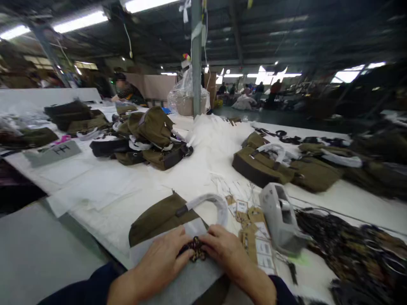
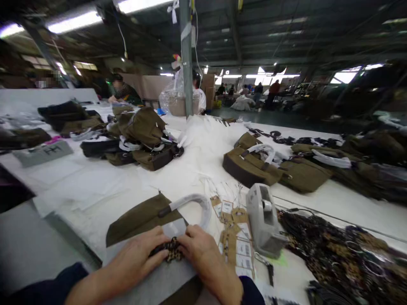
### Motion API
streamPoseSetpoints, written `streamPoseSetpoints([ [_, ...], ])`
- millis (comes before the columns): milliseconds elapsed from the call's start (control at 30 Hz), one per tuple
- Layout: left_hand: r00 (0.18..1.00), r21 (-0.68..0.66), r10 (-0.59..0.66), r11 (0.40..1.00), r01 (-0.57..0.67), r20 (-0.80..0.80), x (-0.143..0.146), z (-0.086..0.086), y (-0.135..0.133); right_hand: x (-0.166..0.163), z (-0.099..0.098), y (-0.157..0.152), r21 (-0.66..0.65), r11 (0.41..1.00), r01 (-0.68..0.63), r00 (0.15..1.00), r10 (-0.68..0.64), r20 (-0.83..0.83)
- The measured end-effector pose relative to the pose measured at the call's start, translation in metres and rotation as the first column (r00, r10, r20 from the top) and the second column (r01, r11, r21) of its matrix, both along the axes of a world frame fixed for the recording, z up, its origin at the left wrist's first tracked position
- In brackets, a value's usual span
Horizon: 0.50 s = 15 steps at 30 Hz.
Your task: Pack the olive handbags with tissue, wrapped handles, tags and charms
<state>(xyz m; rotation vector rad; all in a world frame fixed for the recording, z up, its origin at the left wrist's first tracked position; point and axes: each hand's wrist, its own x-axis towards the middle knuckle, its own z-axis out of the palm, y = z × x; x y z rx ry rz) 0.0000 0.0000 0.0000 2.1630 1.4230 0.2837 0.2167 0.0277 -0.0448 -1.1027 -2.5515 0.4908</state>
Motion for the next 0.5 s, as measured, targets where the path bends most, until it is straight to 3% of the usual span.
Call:
streamPoseSetpoints([
  [233,0.996,0.151,-0.046,0.988,0.035,0.071,0.012,-0.02,-0.008,-0.003,0.001,0.005,-0.087,0.996,0.015,0.999,-0.012,0.031],
  [367,0.996,0.169,-0.068,0.984,0.057,0.061,0.014,-0.024,-0.003,0.01,0.015,0.003,-0.117,0.993,0.002,0.999,-0.007,-0.045],
  [500,0.994,0.199,-0.079,0.978,0.062,0.079,0.012,-0.025,-0.001,0.028,0.028,-0.011,-0.045,0.989,-0.143,0.988,0.14,-0.066],
])
